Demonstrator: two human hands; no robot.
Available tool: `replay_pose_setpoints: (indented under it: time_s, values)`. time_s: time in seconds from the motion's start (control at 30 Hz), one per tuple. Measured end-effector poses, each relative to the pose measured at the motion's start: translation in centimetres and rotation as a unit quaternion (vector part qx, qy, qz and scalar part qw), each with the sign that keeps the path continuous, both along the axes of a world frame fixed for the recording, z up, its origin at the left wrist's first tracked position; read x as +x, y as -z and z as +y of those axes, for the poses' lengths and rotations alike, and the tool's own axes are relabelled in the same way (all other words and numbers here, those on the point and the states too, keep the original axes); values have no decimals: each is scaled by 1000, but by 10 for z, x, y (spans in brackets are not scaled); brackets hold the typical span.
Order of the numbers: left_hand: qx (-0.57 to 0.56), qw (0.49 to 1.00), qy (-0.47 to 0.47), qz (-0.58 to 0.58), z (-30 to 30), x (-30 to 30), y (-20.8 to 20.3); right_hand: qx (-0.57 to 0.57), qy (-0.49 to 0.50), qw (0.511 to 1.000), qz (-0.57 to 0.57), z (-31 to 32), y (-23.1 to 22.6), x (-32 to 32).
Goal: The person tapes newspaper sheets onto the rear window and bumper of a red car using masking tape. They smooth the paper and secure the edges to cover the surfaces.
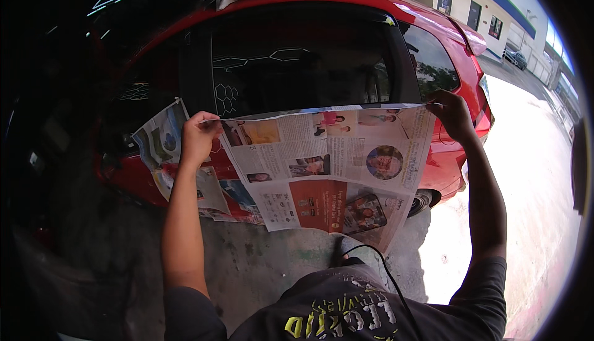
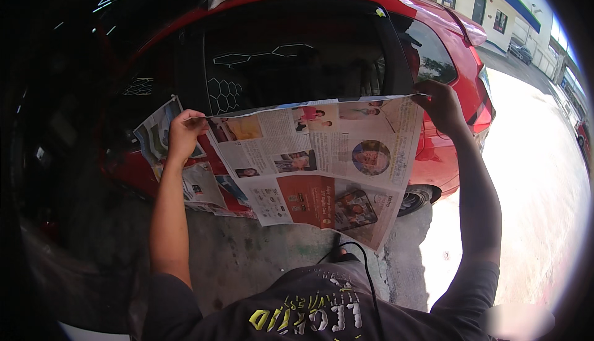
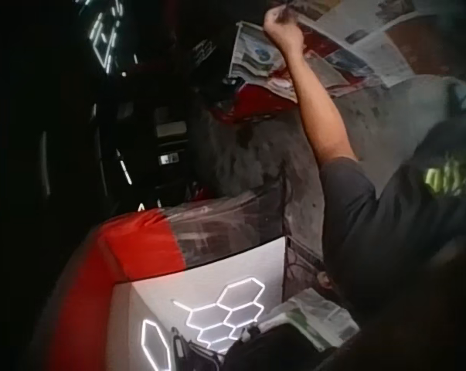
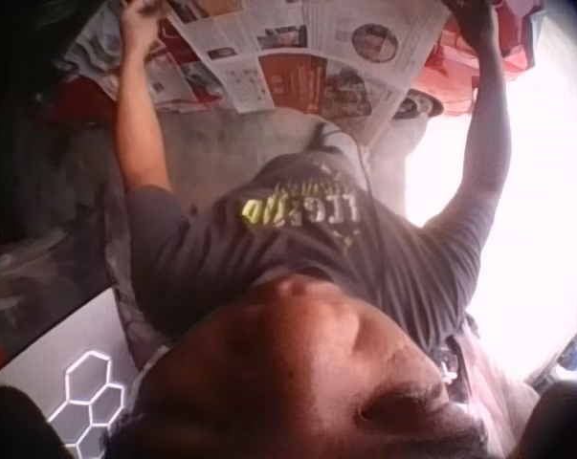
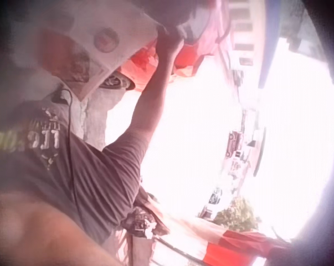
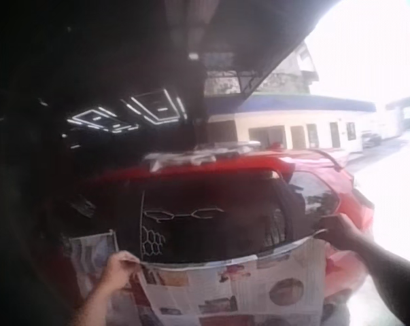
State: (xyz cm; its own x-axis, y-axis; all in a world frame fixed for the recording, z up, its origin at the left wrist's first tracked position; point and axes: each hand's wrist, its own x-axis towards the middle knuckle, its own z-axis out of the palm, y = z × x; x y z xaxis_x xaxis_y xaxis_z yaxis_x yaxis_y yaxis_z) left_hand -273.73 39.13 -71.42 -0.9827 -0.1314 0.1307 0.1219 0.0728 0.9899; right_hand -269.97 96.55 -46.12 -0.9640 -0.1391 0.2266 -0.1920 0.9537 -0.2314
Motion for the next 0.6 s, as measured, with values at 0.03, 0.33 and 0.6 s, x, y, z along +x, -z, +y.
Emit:
replay_pose_setpoints:
  time_s: [0.03, 0.33, 0.6]
  values:
    - [3, 999, 20, -36, 5, 0, 1, -5, -4, 1000, -2, 6, -1, -7]
    - [-218, 973, -63, -39, -18, -7, 10, 181, -20, 983, 37, -28, -4, -60]
    - [-304, 948, -79, 50, -20, -23, -4, 273, -48, 954, 113, -41, -9, -61]
